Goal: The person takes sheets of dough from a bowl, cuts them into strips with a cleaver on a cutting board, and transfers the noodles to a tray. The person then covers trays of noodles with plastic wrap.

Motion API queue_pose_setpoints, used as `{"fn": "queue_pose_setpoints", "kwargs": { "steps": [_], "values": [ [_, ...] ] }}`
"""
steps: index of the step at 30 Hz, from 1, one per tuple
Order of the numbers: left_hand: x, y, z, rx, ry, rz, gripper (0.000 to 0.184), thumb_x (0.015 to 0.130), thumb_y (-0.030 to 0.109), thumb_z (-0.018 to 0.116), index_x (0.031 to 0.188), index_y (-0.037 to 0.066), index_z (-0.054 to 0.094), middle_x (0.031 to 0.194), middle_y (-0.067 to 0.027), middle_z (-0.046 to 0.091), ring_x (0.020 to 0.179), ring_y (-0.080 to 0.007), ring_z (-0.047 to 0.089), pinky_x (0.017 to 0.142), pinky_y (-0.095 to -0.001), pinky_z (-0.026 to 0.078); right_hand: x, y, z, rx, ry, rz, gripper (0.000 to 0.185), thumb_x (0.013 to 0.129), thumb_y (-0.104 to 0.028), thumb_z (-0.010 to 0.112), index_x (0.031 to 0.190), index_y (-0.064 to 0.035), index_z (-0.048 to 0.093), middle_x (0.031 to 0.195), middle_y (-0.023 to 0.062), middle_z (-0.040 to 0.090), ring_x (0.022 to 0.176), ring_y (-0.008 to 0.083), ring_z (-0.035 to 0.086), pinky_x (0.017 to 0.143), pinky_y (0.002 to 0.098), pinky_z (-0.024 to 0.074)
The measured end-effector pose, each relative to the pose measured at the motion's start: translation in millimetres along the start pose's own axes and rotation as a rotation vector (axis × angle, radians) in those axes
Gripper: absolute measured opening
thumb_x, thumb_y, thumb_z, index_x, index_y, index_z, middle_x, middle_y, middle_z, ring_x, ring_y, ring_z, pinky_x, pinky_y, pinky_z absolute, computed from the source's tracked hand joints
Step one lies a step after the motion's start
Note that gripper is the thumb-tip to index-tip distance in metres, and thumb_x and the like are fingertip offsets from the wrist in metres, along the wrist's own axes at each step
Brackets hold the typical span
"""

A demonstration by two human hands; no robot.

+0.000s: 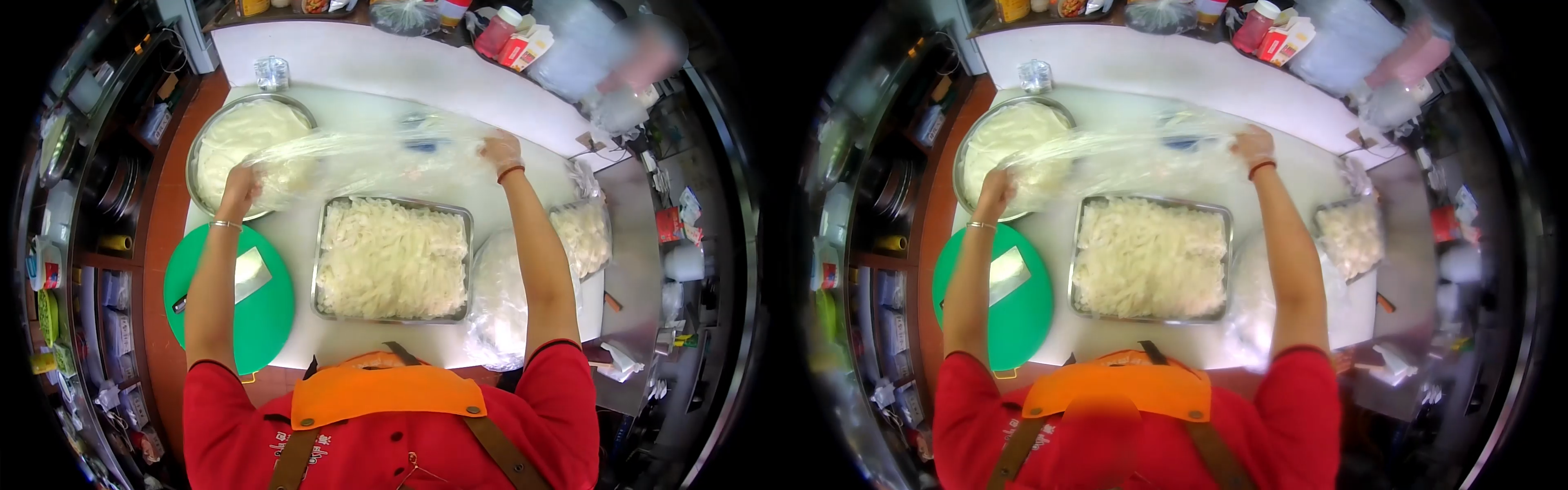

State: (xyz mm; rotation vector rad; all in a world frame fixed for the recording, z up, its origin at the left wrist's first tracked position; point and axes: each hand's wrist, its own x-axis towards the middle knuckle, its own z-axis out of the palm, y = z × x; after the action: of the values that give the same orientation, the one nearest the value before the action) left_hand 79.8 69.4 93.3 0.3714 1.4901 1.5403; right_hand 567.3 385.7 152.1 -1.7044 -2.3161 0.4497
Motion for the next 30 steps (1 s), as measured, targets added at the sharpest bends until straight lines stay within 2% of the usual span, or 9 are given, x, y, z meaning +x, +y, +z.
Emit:
{"fn": "queue_pose_setpoints", "kwargs": {
  "steps": [2, 5, 9, 12, 15, 19, 22, 26, 30],
  "values": [
    [25.1, -13.9, 3.6, -0.099, -0.086, -0.124, 0.014, 0.091, 0.003, 0.043, 0.096, 0.003, 0.056, 0.078, -0.0059, 0.055, 0.059, -0.0117, 0.051, 0.044, -0.0248, 0.037, 4.0, 3.2, -11.2, -0.484, -0.022, -0.175, 0.034, 0.084, -0.035, 0.062, 0.112, -0.0173, 0.070, 0.110, 0.0128, 0.070, 0.098, 0.0330, 0.066, 0.090, 0.0437, 0.0519],
    [40.8, -23.6, 24.0, -0.410, -0.190, -0.205, 0.010, 0.094, 0.006, 0.047, 0.097, 0.003, 0.057, 0.081, -0.0063, 0.059, 0.063, -0.0163, 0.055, 0.057, -0.0263, 0.047, 32.5, 72.5, 28.0, -0.499, 0.319, -0.076, 0.030, 0.087, -0.032, 0.057, 0.107, -0.0157, 0.072, 0.103, 0.0126, 0.071, 0.098, 0.0322, 0.066, 0.088, 0.0434, 0.0525],
    [18.5, 4.7, 64.1, -0.567, 0.008, -0.272, 0.015, 0.091, 0.003, 0.049, 0.102, 0.001, 0.058, 0.082, -0.0066, 0.062, 0.071, -0.0206, 0.060, 0.071, -0.0322, 0.050, -22.5, 56.2, 9.1, -0.667, 0.083, 0.028, 0.024, 0.088, -0.028, 0.057, 0.093, -0.0088, 0.070, 0.098, 0.0144, 0.070, 0.093, 0.0280, 0.067, 0.078, 0.0428, 0.0527],
    [56.1, -24.4, 48.2, -0.565, -0.209, -0.151, 0.019, 0.087, 0.001, 0.051, 0.104, 0.000, 0.060, 0.083, -0.0076, 0.064, 0.075, -0.0238, 0.063, 0.071, -0.0350, 0.051, -15.7, 115.9, 41.6, -0.041, -0.034, 0.339, 0.022, 0.088, -0.024, 0.058, 0.098, -0.0070, 0.068, 0.097, 0.0135, 0.070, 0.093, 0.0271, 0.067, 0.076, 0.0416, 0.0534],
    [62.4, -23.0, 82.2, 0.056, 0.041, 0.304, 0.021, 0.079, 0.002, 0.056, 0.100, 0.000, 0.062, 0.079, -0.0097, 0.065, 0.076, -0.0292, 0.065, 0.072, -0.0377, 0.052, -15.0, 137.6, 67.1, 0.721, 0.040, 0.452, 0.022, 0.088, -0.020, 0.059, 0.102, -0.0050, 0.067, 0.098, 0.0128, 0.070, 0.094, 0.0269, 0.067, 0.078, 0.0407, 0.0539],
    [52.6, -35.7, 107.2, 1.199, -0.172, 1.257, 0.030, 0.071, 0.006, 0.062, 0.101, 0.000, 0.061, 0.082, -0.0189, 0.063, 0.074, -0.0383, 0.061, 0.072, -0.0426, 0.051, -21.4, 153.0, 107.6, 1.424, 0.091, 0.486, 0.024, 0.089, -0.016, 0.059, 0.108, -0.0023, 0.065, 0.100, 0.0120, 0.069, 0.096, 0.0268, 0.067, 0.080, 0.0394, 0.0546],
    [64.0, -86.2, 106.8, 1.397, -0.387, 1.186, 0.030, 0.074, 0.005, 0.061, 0.104, 0.001, 0.061, 0.088, -0.0205, 0.066, 0.081, -0.0386, 0.063, 0.074, -0.0452, 0.050, -43.7, 167.3, 150.4, 1.569, 0.073, 0.534, 0.026, 0.089, -0.012, 0.060, 0.112, -0.0003, 0.063, 0.102, 0.0113, 0.069, 0.097, 0.0266, 0.066, 0.082, 0.0385, 0.0551],
    [42.6, -134.4, 106.7, 1.454, -0.229, 0.613, 0.025, 0.081, 0.009, 0.055, 0.104, 0.002, 0.062, 0.092, -0.0239, 0.067, 0.087, -0.0404, 0.064, 0.074, -0.0487, 0.050, -89.8, 197.5, 203.1, 1.112, -0.058, 0.661, 0.024, 0.092, -0.016, 0.055, 0.104, 0.0007, 0.067, 0.094, 0.0132, 0.071, 0.091, 0.0299, 0.068, 0.081, 0.0392, 0.0550],
    [34.6, -179.7, 84.1, 1.159, 0.033, 0.353, 0.030, 0.088, 0.017, 0.049, 0.111, 0.003, 0.062, 0.094, -0.0269, 0.066, 0.090, -0.0443, 0.063, 0.077, -0.0517, 0.049, -126.2, 182.3, 203.5, -0.339, -0.196, 0.145, 0.036, 0.094, -0.024, 0.045, 0.085, -0.0002, 0.070, 0.082, 0.0209, 0.070, 0.083, 0.0379, 0.068, 0.077, 0.0456, 0.0529]
  ]
}}
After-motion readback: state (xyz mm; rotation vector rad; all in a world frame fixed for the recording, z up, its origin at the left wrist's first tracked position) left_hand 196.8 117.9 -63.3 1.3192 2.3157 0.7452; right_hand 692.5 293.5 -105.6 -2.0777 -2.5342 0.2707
